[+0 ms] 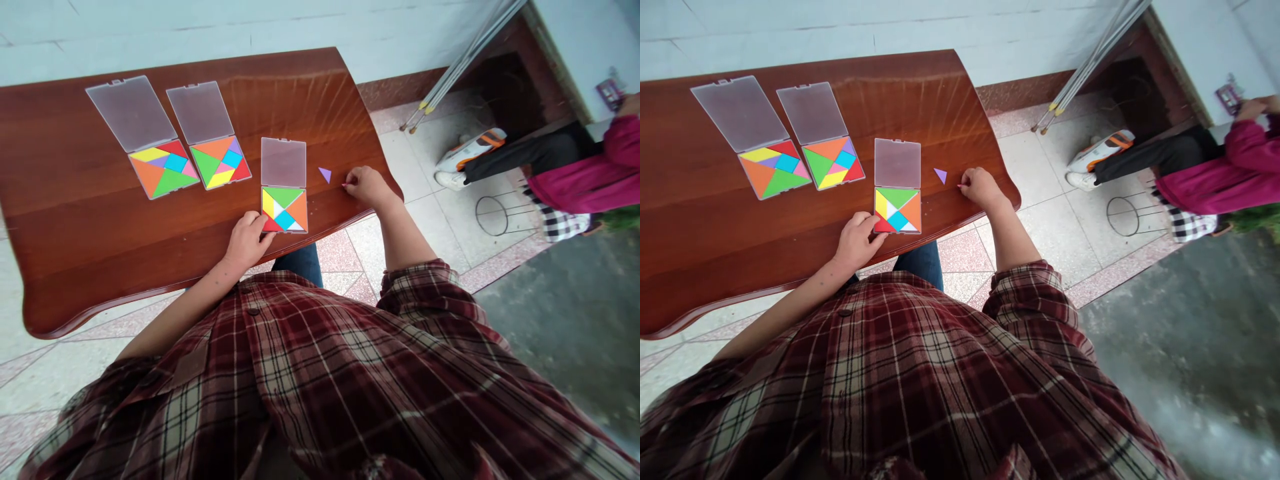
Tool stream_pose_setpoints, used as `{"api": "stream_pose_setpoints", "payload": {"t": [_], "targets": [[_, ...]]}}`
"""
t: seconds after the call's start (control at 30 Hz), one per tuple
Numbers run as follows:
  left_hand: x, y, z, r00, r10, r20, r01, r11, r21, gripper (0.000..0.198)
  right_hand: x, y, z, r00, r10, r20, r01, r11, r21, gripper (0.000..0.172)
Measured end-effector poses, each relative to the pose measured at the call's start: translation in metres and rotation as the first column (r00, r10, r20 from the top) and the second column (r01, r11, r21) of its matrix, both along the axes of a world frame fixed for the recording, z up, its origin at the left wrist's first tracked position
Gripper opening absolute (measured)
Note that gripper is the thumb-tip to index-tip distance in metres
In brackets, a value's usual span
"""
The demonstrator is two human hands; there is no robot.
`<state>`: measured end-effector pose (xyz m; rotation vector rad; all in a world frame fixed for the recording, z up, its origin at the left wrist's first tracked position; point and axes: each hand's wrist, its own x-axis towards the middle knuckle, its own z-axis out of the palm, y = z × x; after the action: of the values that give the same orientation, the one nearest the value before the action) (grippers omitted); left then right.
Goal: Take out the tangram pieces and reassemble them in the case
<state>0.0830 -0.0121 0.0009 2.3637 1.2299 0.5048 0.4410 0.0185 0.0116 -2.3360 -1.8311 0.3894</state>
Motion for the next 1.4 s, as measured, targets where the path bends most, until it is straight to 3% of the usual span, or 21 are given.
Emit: {"api": "stream_pose_setpoints", "payload": {"t": [0.2,0.37,0.63,0.77,1.13,1.4], "targets": [[0.000,0.000,0.001,1.000,-0.007,0.002,0.007,1.000,0.002,0.025,0.007,-0.002,0.005,0.997,-0.079,-0.001,0.079,0.996,-0.028,0.028],[0.000,0.000,0.001,1.000,-0.005,-0.009,0.005,1.000,-0.007,0.026,0.007,-0.003,0.014,0.989,-0.141,-0.041,0.133,0.978,-0.159,0.020],[0.001,0.000,0.001,1.000,-0.008,-0.005,0.008,1.000,-0.007,0.024,0.006,-0.009,0.020,0.955,-0.185,-0.233,0.141,0.971,-0.193,0.016],[0.001,0.000,0.002,1.000,-0.008,-0.013,0.007,1.000,-0.018,0.024,0.000,-0.017,0.020,0.937,-0.168,-0.306,0.135,0.983,-0.123,0.011],[0.000,0.000,0.000,1.000,-0.008,-0.013,0.008,1.000,-0.001,0.025,-0.037,-0.024,0.006,0.670,-0.282,-0.687,0.351,0.936,-0.042,0.013],[-0.001,0.001,-0.002,1.000,-0.001,0.009,0.001,1.000,0.015,0.026,-0.080,-0.032,0.011,0.511,-0.212,-0.833,0.276,0.958,-0.074,0.009]]}}
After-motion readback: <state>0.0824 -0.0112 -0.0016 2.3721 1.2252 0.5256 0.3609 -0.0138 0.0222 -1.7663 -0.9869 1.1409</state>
